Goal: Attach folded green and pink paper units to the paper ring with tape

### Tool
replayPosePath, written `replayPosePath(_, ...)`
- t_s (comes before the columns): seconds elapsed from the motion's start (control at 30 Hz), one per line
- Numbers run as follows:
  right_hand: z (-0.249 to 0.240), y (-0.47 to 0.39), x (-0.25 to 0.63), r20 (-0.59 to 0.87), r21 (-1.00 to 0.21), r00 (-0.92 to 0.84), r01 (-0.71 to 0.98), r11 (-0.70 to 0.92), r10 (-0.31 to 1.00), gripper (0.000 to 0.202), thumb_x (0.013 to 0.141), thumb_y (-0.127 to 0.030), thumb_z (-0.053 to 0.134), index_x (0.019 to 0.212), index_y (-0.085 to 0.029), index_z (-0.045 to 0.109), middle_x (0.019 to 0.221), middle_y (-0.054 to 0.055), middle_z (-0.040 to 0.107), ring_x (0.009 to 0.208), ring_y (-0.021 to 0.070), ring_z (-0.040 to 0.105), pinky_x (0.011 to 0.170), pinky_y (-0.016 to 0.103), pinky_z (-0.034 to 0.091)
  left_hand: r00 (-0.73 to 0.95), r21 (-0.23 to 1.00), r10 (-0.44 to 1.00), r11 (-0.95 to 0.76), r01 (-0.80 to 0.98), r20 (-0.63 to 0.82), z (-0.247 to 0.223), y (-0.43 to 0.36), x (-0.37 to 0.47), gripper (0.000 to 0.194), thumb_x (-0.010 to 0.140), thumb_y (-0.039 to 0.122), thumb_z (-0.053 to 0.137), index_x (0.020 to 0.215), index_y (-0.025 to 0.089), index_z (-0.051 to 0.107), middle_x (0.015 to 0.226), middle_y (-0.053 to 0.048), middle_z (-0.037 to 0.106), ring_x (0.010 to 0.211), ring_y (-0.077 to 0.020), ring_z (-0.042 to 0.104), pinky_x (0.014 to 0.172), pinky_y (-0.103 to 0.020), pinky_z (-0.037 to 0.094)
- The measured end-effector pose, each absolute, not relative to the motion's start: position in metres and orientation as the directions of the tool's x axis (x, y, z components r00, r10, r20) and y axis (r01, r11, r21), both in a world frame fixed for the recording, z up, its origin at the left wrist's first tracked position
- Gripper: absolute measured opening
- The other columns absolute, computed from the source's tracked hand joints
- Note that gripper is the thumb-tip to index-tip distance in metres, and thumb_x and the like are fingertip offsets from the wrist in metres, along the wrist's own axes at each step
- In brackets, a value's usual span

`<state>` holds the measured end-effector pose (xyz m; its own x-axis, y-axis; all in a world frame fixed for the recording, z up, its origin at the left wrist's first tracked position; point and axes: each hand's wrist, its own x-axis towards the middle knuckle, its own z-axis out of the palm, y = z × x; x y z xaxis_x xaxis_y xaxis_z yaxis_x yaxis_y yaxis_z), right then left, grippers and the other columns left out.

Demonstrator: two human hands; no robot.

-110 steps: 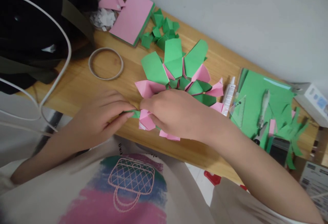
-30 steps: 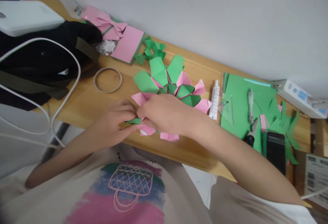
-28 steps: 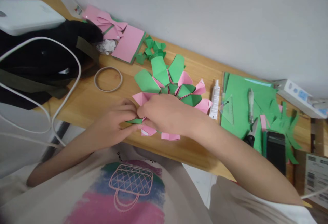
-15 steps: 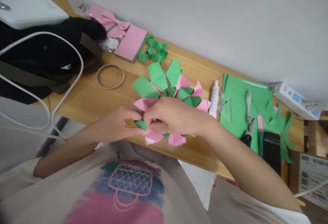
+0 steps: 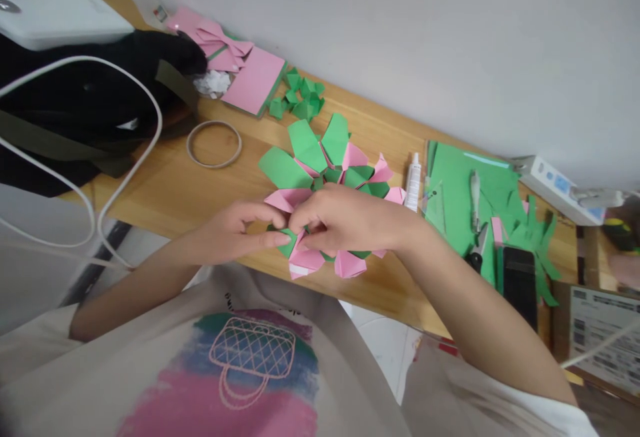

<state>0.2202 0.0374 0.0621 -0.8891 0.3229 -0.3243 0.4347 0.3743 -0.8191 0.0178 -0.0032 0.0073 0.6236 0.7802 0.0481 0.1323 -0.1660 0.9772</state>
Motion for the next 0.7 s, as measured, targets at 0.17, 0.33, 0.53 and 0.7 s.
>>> replayPosePath(0.17, 0.057, 0.038, 0.222, -0.302, -0.853, -0.895, 0.407, 0.327, 0.328, 0.018, 0.088, -0.013, 0.055, 0.078, -0.012, 0.070, 0.051, -0.007, 0.050, 0.044, 0.0032, 0.039, 0.047, 0.017, 0.029, 0.559, 0.977, 0.827, -0.161, 0.137, 0.058, -0.002, -0.006, 0.017, 0.009, 0.079, 0.022, 0.070, 0.071, 0.018, 0.070, 0.082, 0.000, 0.069, 0.081, -0.0129, 0.060, 0.078, -0.025, 0.046)
replayPosePath(0.33, 0.056, 0.037, 0.220, -0.286, -0.881, -0.913, 0.370, 0.294, 0.291, 0.028, 0.087, -0.009, 0.052, 0.060, -0.014, 0.059, 0.049, -0.007, 0.051, 0.044, 0.0029, 0.040, 0.048, 0.017, 0.030, 0.583, 0.973, 0.807, -0.194, 0.122, 0.088, -0.007, -0.005, 0.016, 0.008, 0.078, 0.023, 0.071, 0.071, 0.018, 0.072, 0.086, -0.003, 0.072, 0.085, -0.0152, 0.062, 0.080, -0.028, 0.048)
replayPosePath(0.53, 0.056, 0.032, 0.214, -0.274, -0.840, -0.904, 0.391, 0.377, 0.328, 0.028, 0.081, -0.004, 0.054, 0.056, -0.015, 0.053, 0.045, -0.011, 0.037, 0.041, 0.0023, 0.030, 0.047, 0.019, 0.024, 0.585, 0.973, 0.801, -0.214, 0.083, 0.127, -0.008, -0.005, 0.013, 0.009, 0.079, 0.023, 0.071, 0.071, 0.018, 0.071, 0.084, -0.003, 0.072, 0.085, -0.0154, 0.062, 0.083, -0.030, 0.048)
replayPosePath(0.7, 0.054, 0.029, 0.210, -0.315, -0.744, -0.868, 0.477, 0.469, 0.383, 0.034, 0.079, -0.008, 0.059, 0.052, -0.017, 0.041, 0.045, -0.011, 0.025, 0.042, 0.0035, 0.024, 0.046, 0.024, 0.017, 0.561, 0.965, 0.818, -0.233, 0.120, 0.128, -0.011, -0.008, 0.011, 0.012, 0.080, 0.025, 0.071, 0.070, 0.020, 0.070, 0.086, -0.002, 0.072, 0.088, -0.0166, 0.061, 0.085, -0.032, 0.047)
